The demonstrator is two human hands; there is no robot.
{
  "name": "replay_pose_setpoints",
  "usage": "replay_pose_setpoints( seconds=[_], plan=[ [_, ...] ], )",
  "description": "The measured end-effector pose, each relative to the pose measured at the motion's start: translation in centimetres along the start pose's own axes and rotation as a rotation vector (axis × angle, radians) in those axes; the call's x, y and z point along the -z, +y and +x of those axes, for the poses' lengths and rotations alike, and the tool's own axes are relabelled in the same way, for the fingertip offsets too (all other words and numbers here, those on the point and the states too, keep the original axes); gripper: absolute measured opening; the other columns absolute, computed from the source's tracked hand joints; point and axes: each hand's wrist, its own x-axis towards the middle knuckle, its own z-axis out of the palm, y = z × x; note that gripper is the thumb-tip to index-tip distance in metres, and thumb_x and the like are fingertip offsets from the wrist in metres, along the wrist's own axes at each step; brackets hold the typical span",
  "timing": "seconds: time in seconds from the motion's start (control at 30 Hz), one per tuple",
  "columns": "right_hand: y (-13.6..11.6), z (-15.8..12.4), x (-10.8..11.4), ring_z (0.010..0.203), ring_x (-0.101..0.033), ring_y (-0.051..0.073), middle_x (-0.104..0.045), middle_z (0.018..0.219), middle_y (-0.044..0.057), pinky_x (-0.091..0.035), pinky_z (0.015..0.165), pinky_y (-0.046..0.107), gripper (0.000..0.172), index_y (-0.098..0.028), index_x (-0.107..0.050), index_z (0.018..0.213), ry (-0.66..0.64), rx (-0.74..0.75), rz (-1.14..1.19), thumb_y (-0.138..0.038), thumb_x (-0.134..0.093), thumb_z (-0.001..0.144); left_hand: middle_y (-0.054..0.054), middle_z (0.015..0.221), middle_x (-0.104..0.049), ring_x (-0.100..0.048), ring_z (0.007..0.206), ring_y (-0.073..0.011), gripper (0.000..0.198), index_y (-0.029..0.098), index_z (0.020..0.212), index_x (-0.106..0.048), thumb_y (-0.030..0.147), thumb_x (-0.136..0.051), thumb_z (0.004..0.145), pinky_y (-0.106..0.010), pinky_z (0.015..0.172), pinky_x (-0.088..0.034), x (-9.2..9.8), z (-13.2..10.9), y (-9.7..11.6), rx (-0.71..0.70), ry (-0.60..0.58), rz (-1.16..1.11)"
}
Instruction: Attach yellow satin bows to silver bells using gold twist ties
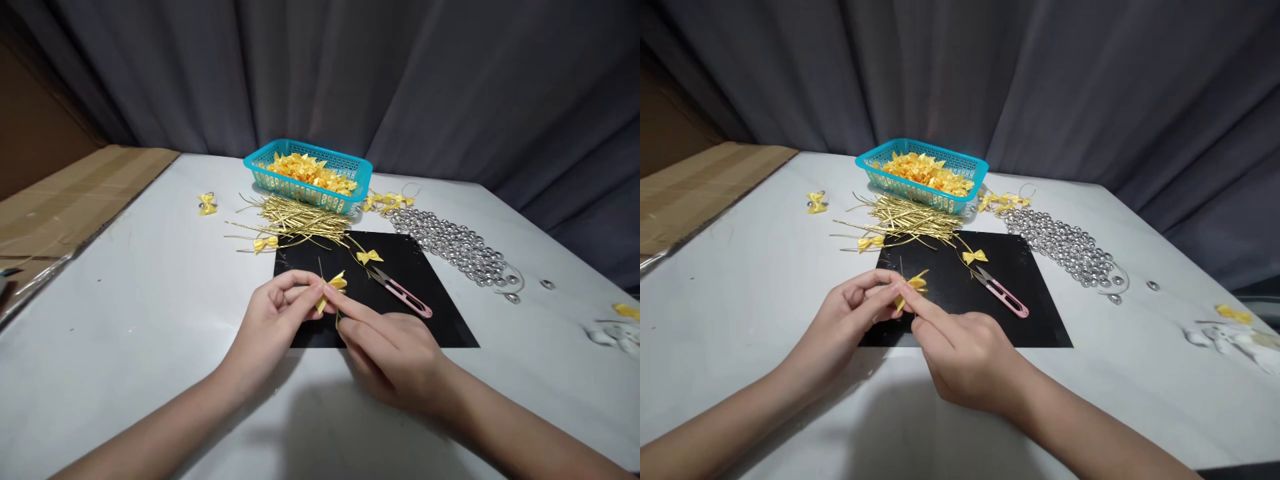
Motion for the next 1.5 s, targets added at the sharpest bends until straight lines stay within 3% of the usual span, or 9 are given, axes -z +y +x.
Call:
replay_pose_setpoints(
  seconds=[0.47, 0.77, 0.9, 0.97, 1.03, 1.13, 1.23, 1.3, 1.5],
  plan=[
    [1.0, 0.2, 0.5, 0.046, -0.057, 0.009, -0.061, 0.115, 0.010, -0.040, 0.041, 0.024, 0.024, -0.014, -0.062, 0.070, -0.073, 0.133, -0.106, -0.005, -0.041, 0.077, 0.004, 0.060, -0.059, -0.050, 0.058, -0.0049, 0.014, 0.017, 0.069, -0.064, 0.029, -0.067, 0.075, -0.013, 0.059, -0.040, 0.1, 0.1, 0.0, 0.026, 0.044, -0.074],
    [1.4, 0.2, 0.5, 0.051, -0.061, 0.011, -0.061, 0.117, 0.008, -0.042, 0.042, 0.026, 0.022, -0.014, -0.062, 0.073, -0.102, 0.139, -0.047, -0.003, -0.043, 0.077, 0.001, 0.070, -0.065, -0.055, 0.067, -0.0075, 0.012, 0.017, 0.074, -0.068, 0.029, -0.068, 0.074, -0.015, 0.063, -0.041, 0.2, 0.4, -0.2, 0.071, 0.061, -0.037],
    [0.9, 0.4, 0.7, 0.073, -0.067, 0.014, -0.067, 0.109, 0.009, -0.047, 0.050, 0.023, 0.010, -0.015, -0.060, 0.082, 0.023, -0.055, 0.241, -0.009, -0.053, 0.078, 0.001, 0.067, -0.066, -0.057, 0.065, -0.0070, 0.012, 0.016, 0.074, -0.067, 0.028, -0.067, 0.075, -0.015, 0.063, -0.042, 0.1, 0.4, 0.1, 0.067, 0.029, -0.016],
    [0.7, 0.7, 0.9, 0.076, -0.065, 0.014, -0.069, 0.097, 0.009, -0.045, 0.048, 0.020, 0.005, -0.016, -0.058, 0.082, 0.153, -0.270, 0.399, -0.013, -0.055, 0.079, 0.000, 0.067, -0.068, -0.060, 0.066, -0.0079, 0.012, 0.015, 0.073, -0.067, 0.027, -0.067, 0.076, -0.016, 0.065, -0.044, 0.1, 0.3, 0.3, 0.055, 0.014, -0.014],
    [0.8, 1.2, 1.0, 0.068, -0.062, 0.012, -0.067, 0.089, 0.007, -0.042, 0.044, 0.020, 0.003, -0.017, -0.058, 0.080, 0.241, -0.520, 0.511, -0.017, -0.055, 0.081, 0.000, 0.065, -0.070, -0.062, 0.065, -0.0084, 0.010, 0.016, 0.073, -0.067, 0.026, -0.066, 0.076, -0.016, 0.065, -0.045, 0.1, 0.1, 0.4, 0.045, -0.013, -0.011],
    [1.2, 1.9, 1.0, 0.065, -0.059, 0.011, -0.065, 0.087, 0.005, -0.045, 0.051, 0.022, 0.010, -0.018, -0.062, 0.082, 0.149, -0.778, 0.716, -0.028, -0.059, 0.081, 0.001, 0.062, -0.070, -0.062, 0.061, -0.0076, 0.007, 0.016, 0.073, -0.066, 0.022, -0.067, 0.075, -0.015, 0.061, -0.046, 0.0, -0.2, 0.4, 0.049, -0.073, 0.024],
    [1.3, 2.3, 1.0, 0.072, -0.059, 0.013, -0.065, 0.084, 0.004, -0.048, 0.060, 0.024, 0.014, -0.020, -0.065, 0.079, 0.002, -0.852, 1.003, -0.033, -0.061, 0.079, 0.001, 0.063, -0.070, -0.064, 0.061, -0.0084, 0.005, 0.015, 0.073, -0.066, 0.019, -0.068, 0.072, -0.015, 0.061, -0.048, -0.2, -0.4, 0.3, 0.062, -0.119, 0.040],
    [1.3, 2.4, 1.0, 0.074, -0.059, 0.013, -0.064, 0.081, 0.003, -0.049, 0.063, 0.024, 0.012, -0.020, -0.066, 0.076, -0.006, -0.853, 1.125, -0.031, -0.064, 0.078, 0.001, 0.062, -0.070, -0.065, 0.061, -0.0090, 0.006, 0.015, 0.072, -0.065, 0.018, -0.069, 0.071, -0.016, 0.061, -0.049, -0.2, -0.4, 0.3, 0.074, -0.130, 0.033],
    [1.0, 2.0, 1.1, 0.075, -0.060, 0.013, -0.062, 0.084, 0.004, -0.050, 0.061, 0.024, 0.004, -0.019, -0.068, 0.076, 0.023, -0.775, 1.153, -0.022, -0.065, 0.076, 0.000, 0.060, -0.069, -0.065, 0.059, -0.0089, 0.007, 0.013, 0.070, -0.062, 0.015, -0.069, 0.070, -0.016, 0.059, -0.050, -0.4, -0.3, 0.5, 0.092, -0.131, 0.031]
  ],
)
